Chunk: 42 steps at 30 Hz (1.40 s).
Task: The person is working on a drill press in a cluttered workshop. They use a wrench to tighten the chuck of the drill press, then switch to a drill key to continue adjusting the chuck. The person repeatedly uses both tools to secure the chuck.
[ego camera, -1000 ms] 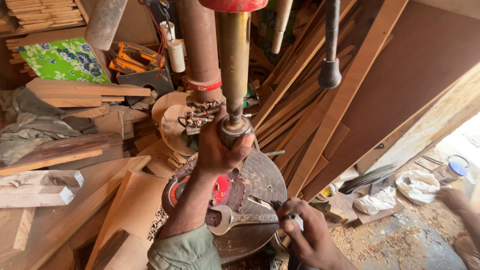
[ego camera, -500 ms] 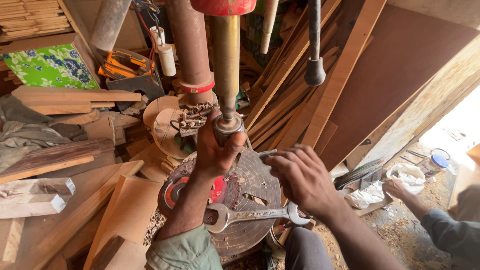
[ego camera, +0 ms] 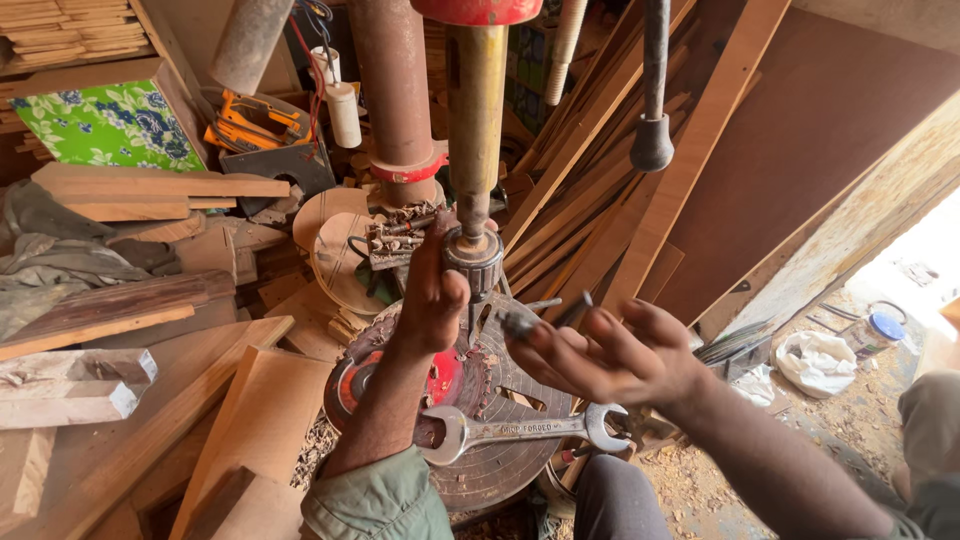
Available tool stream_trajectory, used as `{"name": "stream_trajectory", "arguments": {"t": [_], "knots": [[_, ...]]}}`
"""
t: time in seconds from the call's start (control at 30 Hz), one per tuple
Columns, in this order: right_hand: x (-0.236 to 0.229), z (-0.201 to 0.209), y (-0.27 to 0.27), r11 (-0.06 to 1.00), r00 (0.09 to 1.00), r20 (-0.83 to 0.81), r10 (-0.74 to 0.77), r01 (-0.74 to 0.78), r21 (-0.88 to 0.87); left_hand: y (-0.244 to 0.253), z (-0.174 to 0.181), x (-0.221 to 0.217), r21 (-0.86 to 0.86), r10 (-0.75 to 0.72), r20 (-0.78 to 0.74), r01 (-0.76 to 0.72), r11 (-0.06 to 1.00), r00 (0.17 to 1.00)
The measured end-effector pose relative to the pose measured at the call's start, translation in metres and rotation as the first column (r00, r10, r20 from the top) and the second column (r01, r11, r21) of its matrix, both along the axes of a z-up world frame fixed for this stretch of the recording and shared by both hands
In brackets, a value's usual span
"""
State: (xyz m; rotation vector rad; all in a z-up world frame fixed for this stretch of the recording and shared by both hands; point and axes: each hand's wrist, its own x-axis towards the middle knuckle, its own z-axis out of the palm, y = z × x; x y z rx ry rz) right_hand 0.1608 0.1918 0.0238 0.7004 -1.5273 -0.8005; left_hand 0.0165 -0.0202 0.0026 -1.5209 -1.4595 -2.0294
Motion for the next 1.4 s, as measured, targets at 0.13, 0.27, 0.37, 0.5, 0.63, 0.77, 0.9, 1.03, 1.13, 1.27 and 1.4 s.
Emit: {"name": "stream_trajectory", "arguments": {"t": [0.13, 0.27, 0.37, 0.5, 0.63, 0.77, 0.9, 1.03, 1.13, 1.27, 1.4], "knots": [[0.02, -0.019, -0.002, 0.927, 0.991, 0.133, -0.013, 0.062, -0.371, 0.001, 0.0, -0.001, -0.018, 0.065, -0.004, -0.065, 0.998, 0.998], [0.035, -0.045, -0.013, -0.032, 0.571, 0.122, 0.812, 0.252, -0.967, 0.001, -0.004, -0.001, -0.001, 0.083, -0.017, -0.083, 0.997, 0.996], [0.034, -0.056, -0.024, -0.236, 0.041, -0.236, 0.971, 0.332, -0.913, 0.001, -0.003, -0.001, 0.018, 0.112, -0.044, -0.112, 0.994, 0.993], [0.027, -0.06, -0.036, -0.233, 0.318, -0.123, 0.94, 0.334, -0.913, 0.005, -0.002, 0.001, -0.028, 0.086, 0.025, -0.086, 0.996, 0.996], [0.019, -0.047, -0.043, 0.265, 0.615, 0.206, 0.761, -0.004, -0.964, 0.002, -0.001, 0.002, -0.025, 0.085, 0.026, -0.084, 0.996, 0.996], [0.016, -0.02, -0.045, 0.453, 0.683, 0.414, 0.602, 0.134, -0.881, 0.003, -0.001, 0.002, -0.011, 0.061, 0.013, -0.061, 0.998, 0.998], [0.008, 0.005, -0.055, 0.725, 0.788, 0.468, 0.401, 0.039, -0.687, 0.002, -0.004, -0.001, -0.053, 0.077, 0.057, -0.074, 0.996, 0.995], [0.001, 0.017, -0.064, 0.876, 0.865, 0.462, 0.195, 0.058, -0.479, 0.004, -0.005, -0.003, -0.042, 0.077, -0.002, -0.077, 0.996, 0.997], [-0.003, 0.019, -0.065, 0.916, 0.891, 0.417, 0.179, 0.003, -0.4, 0.003, -0.004, -0.004, 0.027, 0.037, -0.006, -0.037, 0.999, 0.999], [-0.006, 0.017, -0.061, 0.941, 0.931, 0.334, 0.146, -0.027, -0.337, 0.001, -0.003, -0.004, 0.015, 0.024, 0.031, -0.024, 1.0, 0.999], [-0.011, 0.014, -0.06, 0.936, 0.918, 0.347, 0.191, -0.064, -0.346, -0.001, -0.002, 0.0, 0.033, -0.273, 0.165, 0.272, 0.962, 0.948]]}}
